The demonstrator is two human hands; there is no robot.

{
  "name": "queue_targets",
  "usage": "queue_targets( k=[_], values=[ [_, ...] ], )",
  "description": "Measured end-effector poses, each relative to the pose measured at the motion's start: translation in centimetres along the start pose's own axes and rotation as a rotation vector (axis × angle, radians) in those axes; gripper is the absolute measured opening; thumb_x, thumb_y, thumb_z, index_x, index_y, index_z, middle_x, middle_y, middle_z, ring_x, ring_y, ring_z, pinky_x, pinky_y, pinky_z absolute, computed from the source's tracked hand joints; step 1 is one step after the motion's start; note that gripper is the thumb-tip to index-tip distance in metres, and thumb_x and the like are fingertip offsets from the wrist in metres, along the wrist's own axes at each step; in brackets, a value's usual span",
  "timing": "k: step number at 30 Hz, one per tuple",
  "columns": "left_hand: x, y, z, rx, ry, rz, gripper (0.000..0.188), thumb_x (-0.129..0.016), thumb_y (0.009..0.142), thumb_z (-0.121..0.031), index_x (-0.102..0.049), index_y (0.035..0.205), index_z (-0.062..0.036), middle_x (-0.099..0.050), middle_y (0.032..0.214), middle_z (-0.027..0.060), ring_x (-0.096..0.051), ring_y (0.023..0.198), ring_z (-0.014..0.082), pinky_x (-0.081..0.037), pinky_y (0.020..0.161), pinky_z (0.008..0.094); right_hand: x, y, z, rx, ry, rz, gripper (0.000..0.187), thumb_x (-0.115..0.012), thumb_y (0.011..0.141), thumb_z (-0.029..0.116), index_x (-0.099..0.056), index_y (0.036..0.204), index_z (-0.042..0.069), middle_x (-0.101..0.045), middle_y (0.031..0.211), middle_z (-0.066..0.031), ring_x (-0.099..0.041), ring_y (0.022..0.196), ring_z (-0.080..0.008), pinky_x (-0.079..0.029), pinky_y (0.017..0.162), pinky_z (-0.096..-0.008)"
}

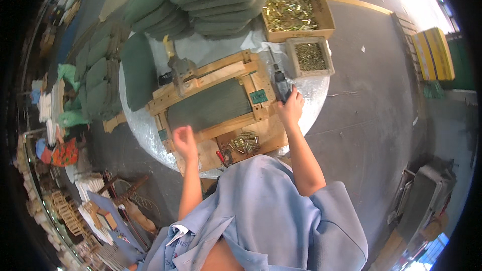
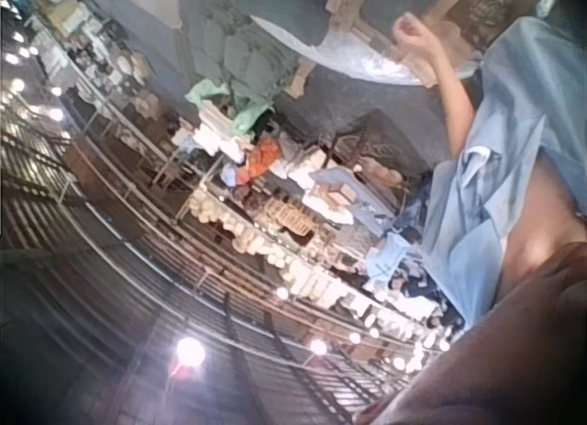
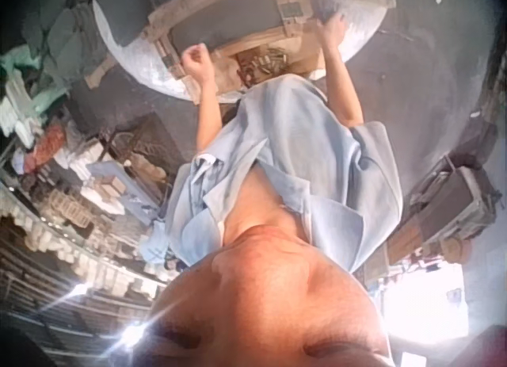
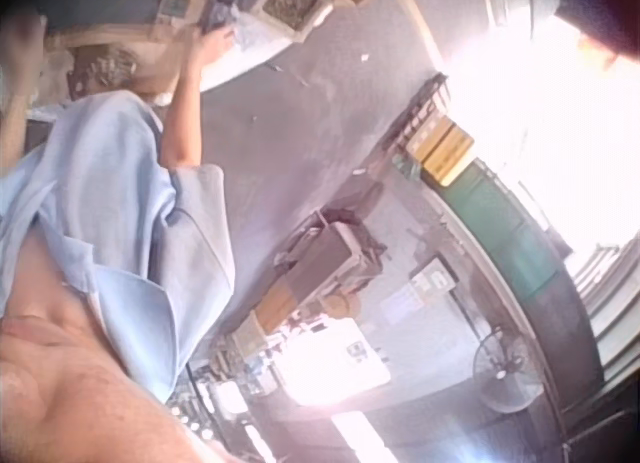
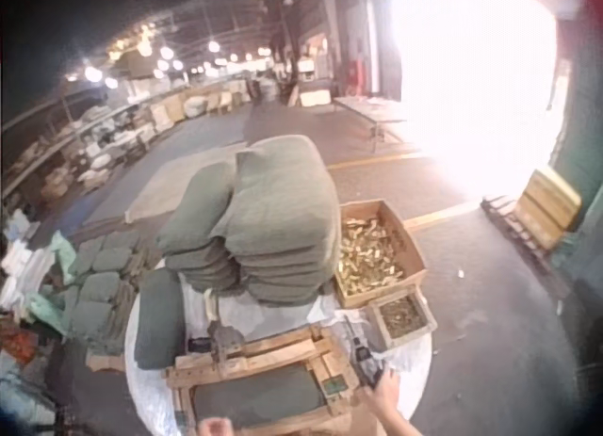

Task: The person assembles a green upholstered seat cushion by placing it in a wooden jig, inserting brass fasteners, and using a pneumatic drill to secure them. The person repeats this process for multiple cushions, stacking completed units nearby.

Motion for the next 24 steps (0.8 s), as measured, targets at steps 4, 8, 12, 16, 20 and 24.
queue_targets(
  k=[4, 8, 12, 16, 20, 24],
  values=[
    [-5.4, -5.8, -5.3, 0.055, -0.236, 0.368, 0.015, -0.076, 0.105, -0.019, -0.071, 0.101, -0.0058, -0.067, 0.085, -0.0044, -0.059, 0.075, 0.0048, -0.049, 0.068, 0.0235, 1.4, 3.3, 1.4, -0.132, -0.073, 0.232, 0.085, -0.081, 0.075, 0.021, -0.051, 0.152, 0.001, -0.066, 0.125, -0.025, -0.067, 0.114, -0.0444, -0.055, 0.101, -0.0527],
    [-8.6, -7.1, -8.7, 0.133, -0.253, 0.693, 0.013, -0.075, 0.106, -0.015, -0.072, 0.11, -0.0023, -0.074, 0.095, 0.0012, -0.066, 0.082, 0.0077, -0.055, 0.072, 0.0244, 6.9, 2.6, 2.1, -0.408, 0.602, 0.572, 0.071, -0.075, 0.072, 0.018, -0.062, 0.14, -0.002, -0.072, 0.117, -0.0146, -0.069, 0.103, -0.0266, -0.056, 0.091, -0.0406],
    [-11.6, -6.0, -12.7, 0.288, -0.371, 0.977, 0.033, -0.076, 0.105, -0.032, -0.075, 0.114, -0.0011, -0.076, 0.103, 0.0048, -0.073, 0.086, 0.012, -0.06, 0.072, 0.0275, 12.7, -3.3, 0.9, -0.09, 0.718, 0.521, 0.075, -0.076, 0.072, 0.014, -0.061, 0.146, 0.004, -0.071, 0.123, -0.0126, -0.067, 0.113, -0.0241, -0.054, 0.099, -0.0358],
    [-15.3, -7.4, -17.5, 0.46, -0.548, 1.326, 0.042, -0.078, 0.101, -0.044, -0.076, 0.114, -0.0044, -0.077, 0.106, 0.008, -0.076, 0.088, 0.0152, -0.063, 0.064, 0.0301, 19.8, -8.4, 5.6, 0.275, 0.418, 0.482, 0.077, -0.078, 0.07, 0.014, -0.063, 0.146, 0.011, -0.068, 0.118, -0.0167, -0.071, 0.108, -0.0346, -0.057, 0.096, -0.0421],
    [-18.1, -9.9, -15.4, 0.633, -0.541, 1.187, 0.027, -0.072, 0.102, -0.036, -0.074, 0.103, -0.0096, -0.077, 0.09, 0.0066, -0.075, 0.076, 0.0158, -0.062, 0.056, 0.0315, 22.0, -12.6, 8.4, 0.387, 0.257, -0.027, 0.065, -0.084, 0.072, 0.008, -0.066, 0.135, 0.008, -0.067, 0.112, -0.0165, -0.069, 0.098, -0.0369, -0.057, 0.088, -0.044],
    [-19.3, -10.8, -13.4, 0.815, -0.567, 1.072, 0.033, -0.067, 0.102, -0.044, -0.073, 0.1, -0.0117, -0.077, 0.085, 0.0045, -0.073, 0.067, 0.0166, -0.057, 0.056, 0.0291, 19.9, -17.4, 5.8, 0.217, 0.495, 0.02, 0.051, -0.085, 0.085, 0.012, -0.062, 0.129, 0.004, -0.066, 0.119, -0.0129, -0.067, 0.104, -0.0239, -0.056, 0.081, -0.0372]
  ],
)
Point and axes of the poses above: each hand's wrist, its own y-axis towards the middle knuckle, its own x-axis out of the back of the hand, z = x × y, the point moved 4 cm from there along y, towards the middle knuckle
